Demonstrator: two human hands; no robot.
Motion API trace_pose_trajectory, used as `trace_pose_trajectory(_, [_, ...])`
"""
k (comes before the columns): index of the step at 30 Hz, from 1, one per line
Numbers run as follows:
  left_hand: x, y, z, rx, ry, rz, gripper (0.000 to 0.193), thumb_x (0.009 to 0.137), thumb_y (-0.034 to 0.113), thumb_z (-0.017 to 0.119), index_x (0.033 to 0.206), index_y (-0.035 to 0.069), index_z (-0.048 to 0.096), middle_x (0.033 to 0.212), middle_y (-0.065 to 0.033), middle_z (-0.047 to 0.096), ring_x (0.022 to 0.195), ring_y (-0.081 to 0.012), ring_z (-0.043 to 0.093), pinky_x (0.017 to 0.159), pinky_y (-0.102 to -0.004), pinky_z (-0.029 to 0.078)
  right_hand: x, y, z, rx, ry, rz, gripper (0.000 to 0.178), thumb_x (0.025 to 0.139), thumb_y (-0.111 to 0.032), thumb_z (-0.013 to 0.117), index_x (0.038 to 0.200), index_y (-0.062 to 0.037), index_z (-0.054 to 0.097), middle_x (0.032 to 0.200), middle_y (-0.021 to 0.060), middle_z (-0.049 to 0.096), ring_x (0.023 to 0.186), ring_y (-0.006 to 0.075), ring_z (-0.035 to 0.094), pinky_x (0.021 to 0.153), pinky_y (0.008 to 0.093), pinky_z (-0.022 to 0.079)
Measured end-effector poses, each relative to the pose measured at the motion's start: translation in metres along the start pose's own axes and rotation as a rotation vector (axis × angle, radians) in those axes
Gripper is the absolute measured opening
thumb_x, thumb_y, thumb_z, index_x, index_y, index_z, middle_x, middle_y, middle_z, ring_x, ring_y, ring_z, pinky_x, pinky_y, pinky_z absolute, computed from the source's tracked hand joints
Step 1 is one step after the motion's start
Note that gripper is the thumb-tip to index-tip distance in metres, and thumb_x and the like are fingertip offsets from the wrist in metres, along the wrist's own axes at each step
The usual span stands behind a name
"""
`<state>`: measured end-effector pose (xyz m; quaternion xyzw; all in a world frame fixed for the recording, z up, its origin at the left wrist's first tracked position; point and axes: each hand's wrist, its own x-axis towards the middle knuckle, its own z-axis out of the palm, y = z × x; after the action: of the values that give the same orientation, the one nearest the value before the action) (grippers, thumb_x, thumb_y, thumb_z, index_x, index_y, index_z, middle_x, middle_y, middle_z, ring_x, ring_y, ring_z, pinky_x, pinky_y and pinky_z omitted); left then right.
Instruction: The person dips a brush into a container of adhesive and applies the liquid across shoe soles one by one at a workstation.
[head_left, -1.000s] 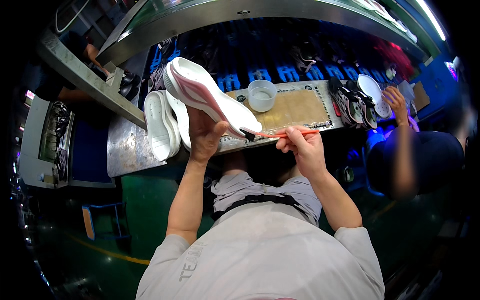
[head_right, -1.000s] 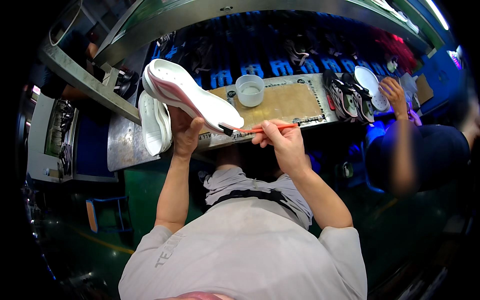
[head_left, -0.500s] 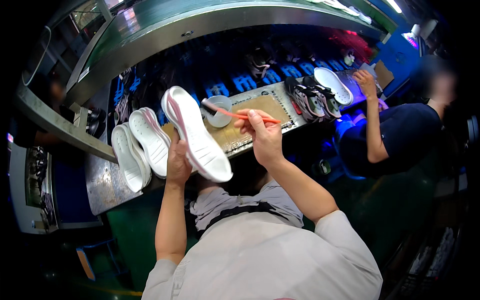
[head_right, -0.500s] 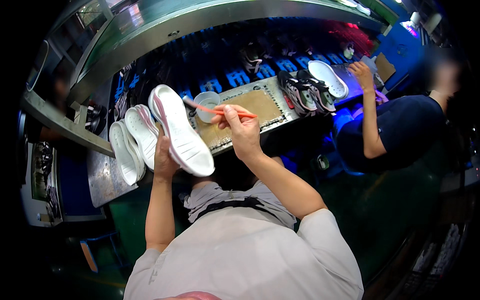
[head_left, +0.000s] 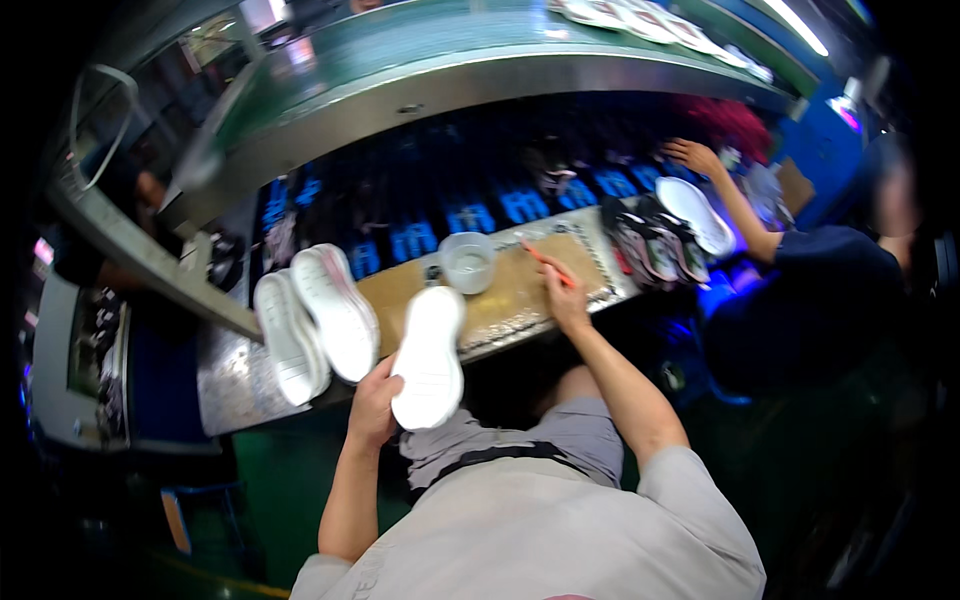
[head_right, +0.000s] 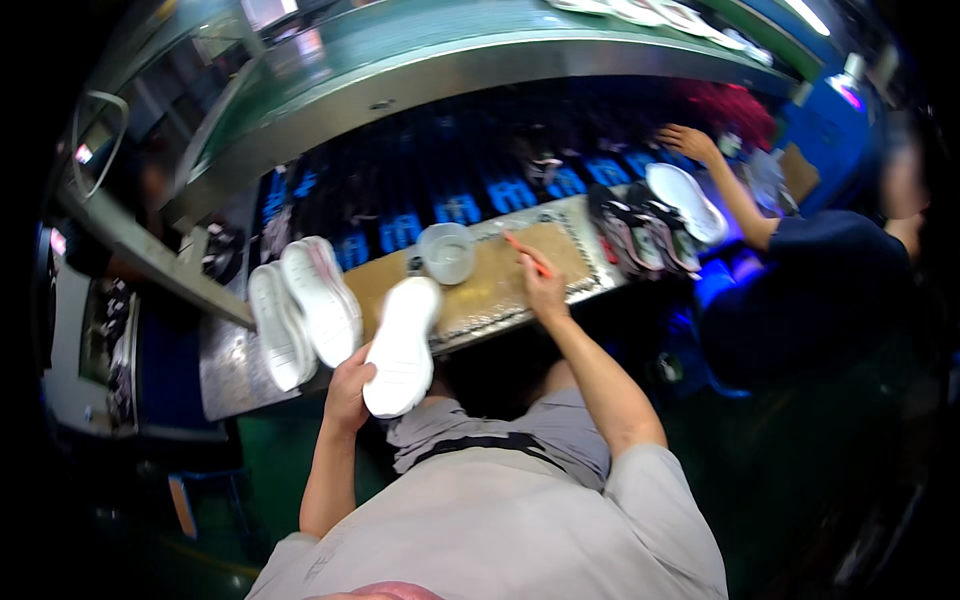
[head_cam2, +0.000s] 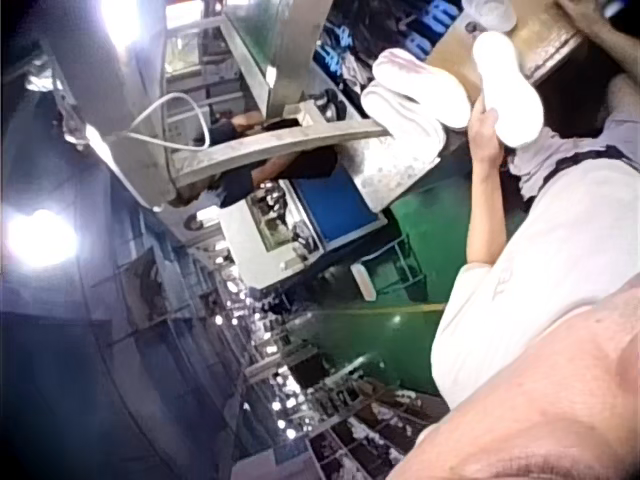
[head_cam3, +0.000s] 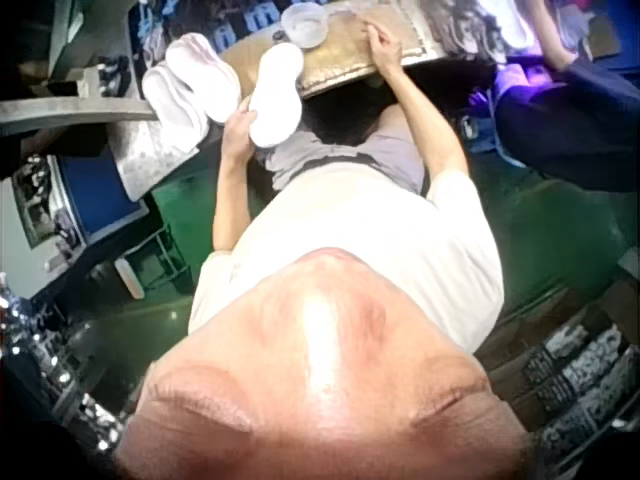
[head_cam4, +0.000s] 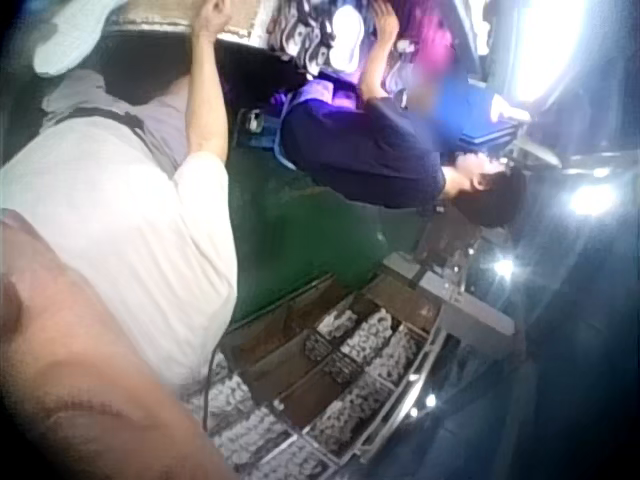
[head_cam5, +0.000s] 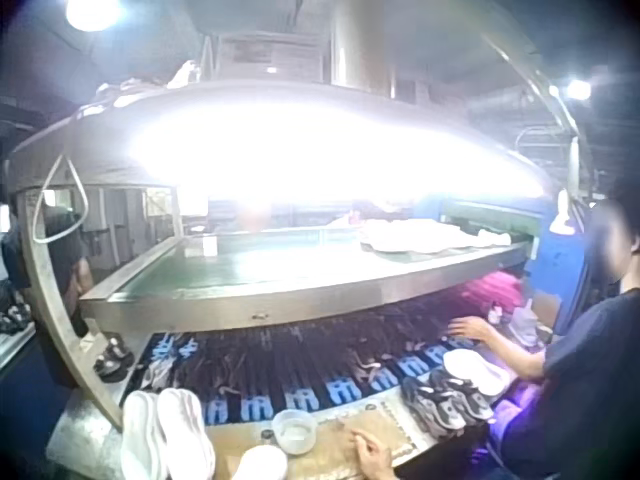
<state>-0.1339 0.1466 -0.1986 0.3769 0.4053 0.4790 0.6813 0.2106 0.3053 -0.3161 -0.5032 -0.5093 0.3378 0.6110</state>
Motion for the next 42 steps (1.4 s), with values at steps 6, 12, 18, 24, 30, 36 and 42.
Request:
trace_pose_trajectory(6, [0.05, 0.138, 0.019, 0.27, -0.289, 0.274, 0.071, 0.088, 0.02, 0.066, 0.149, -0.011, 0.047, 0.139, -0.022, 0.063, 0.124, -0.025, 0.065, 0.108, -0.0356, 0.049, -0.008, 0.009, -0.005, -0.046, 0.011, -0.057, 0.031, 0.107, -0.02, 0.059, 0.129, -0.0009, 0.07, 0.1, 0.0071, 0.075, 0.088, 0.0114, 0.068, 0.081, 0.0263, 0.054])
trace_pose_trajectory(12, [0.206, 0.362, 0.034, 0.109, -0.06, 0.795, 0.042, 0.108, 0.024, 0.049, 0.132, -0.009, 0.06, 0.119, -0.018, 0.071, 0.104, -0.024, 0.069, 0.089, -0.0357, 0.056, -0.01, 0.006, 0.001, -0.04, -0.02, -0.047, 0.031, 0.107, -0.019, 0.058, 0.13, -0.0006, 0.069, 0.101, 0.007, 0.075, 0.086, 0.0113, 0.067, 0.08, 0.0266, 0.053])
trace_pose_trajectory(18, [0.192, 0.32, 0.031, 0.357, 0.112, 0.858, 0.041, 0.107, 0.023, 0.054, 0.132, -0.009, 0.06, 0.116, -0.0178, 0.071, 0.096, -0.0213, 0.071, 0.079, -0.0321, 0.058, -0.008, 0.014, -0.002, -0.011, 0.011, -0.06, 0.033, 0.108, -0.018, 0.057, 0.132, 0.0027, 0.066, 0.103, 0.008, 0.074, 0.087, 0.0108, 0.065, 0.082, 0.0259, 0.053])
trace_pose_trajectory(24, [0.091, 0.187, -0.03, 1.363, 0.813, 0.788, 0.036, 0.097, 0.024, 0.066, 0.121, -0.003, 0.071, 0.102, -0.0232, 0.075, 0.086, -0.0298, 0.074, 0.076, -0.0387, 0.059, -0.007, 0.013, -0.004, 0.027, -0.018, -0.032, 0.034, 0.109, -0.017, 0.056, 0.135, 0.0029, 0.064, 0.106, 0.0092, 0.074, 0.089, 0.0105, 0.065, 0.084, 0.0255, 0.052])
trace_pose_trajectory(30, [0.048, 0.087, -0.166, 1.575, 1.143, 0.023, 0.068, 0.08, 0.049, 0.079, 0.109, -0.012, 0.07, 0.107, -0.0339, 0.071, 0.103, -0.0465, 0.07, 0.09, -0.049, 0.056, -0.006, 0.012, -0.002, 0.074, -0.047, -0.014, 0.035, 0.11, -0.024, 0.055, 0.133, 0.0008, 0.065, 0.107, 0.0076, 0.073, 0.088, 0.0094, 0.063, 0.081, 0.0257, 0.052])
trace_pose_trajectory(36, [0.043, 0.085, -0.189, 1.451, 1.082, 0.045, 0.076, 0.073, 0.053, 0.084, 0.106, -0.014, 0.069, 0.106, -0.0352, 0.071, 0.105, -0.047, 0.07, 0.094, -0.0499, 0.054, 0.013, -0.014, -0.018, 0.14, -0.006, -0.019, 0.032, 0.11, -0.022, 0.055, 0.126, 0.0024, 0.068, 0.103, 0.0074, 0.073, 0.084, 0.0091, 0.062, 0.077, 0.0249, 0.051])
trace_pose_trajectory(42, [0.02, 0.096, -0.211, 0.501, 0.817, 0.348, 0.04, 0.087, 0.018, 0.069, 0.117, -0.008, 0.068, 0.102, -0.0195, 0.074, 0.09, -0.0303, 0.073, 0.08, -0.0406, 0.057, 0.031, -0.121, 0.0, -0.01, -0.376, -0.063, 0.032, 0.109, -0.022, 0.056, 0.117, 0.0036, 0.072, 0.095, 0.0044, 0.073, 0.086, 0.0095, 0.064, 0.079, 0.0251, 0.051])
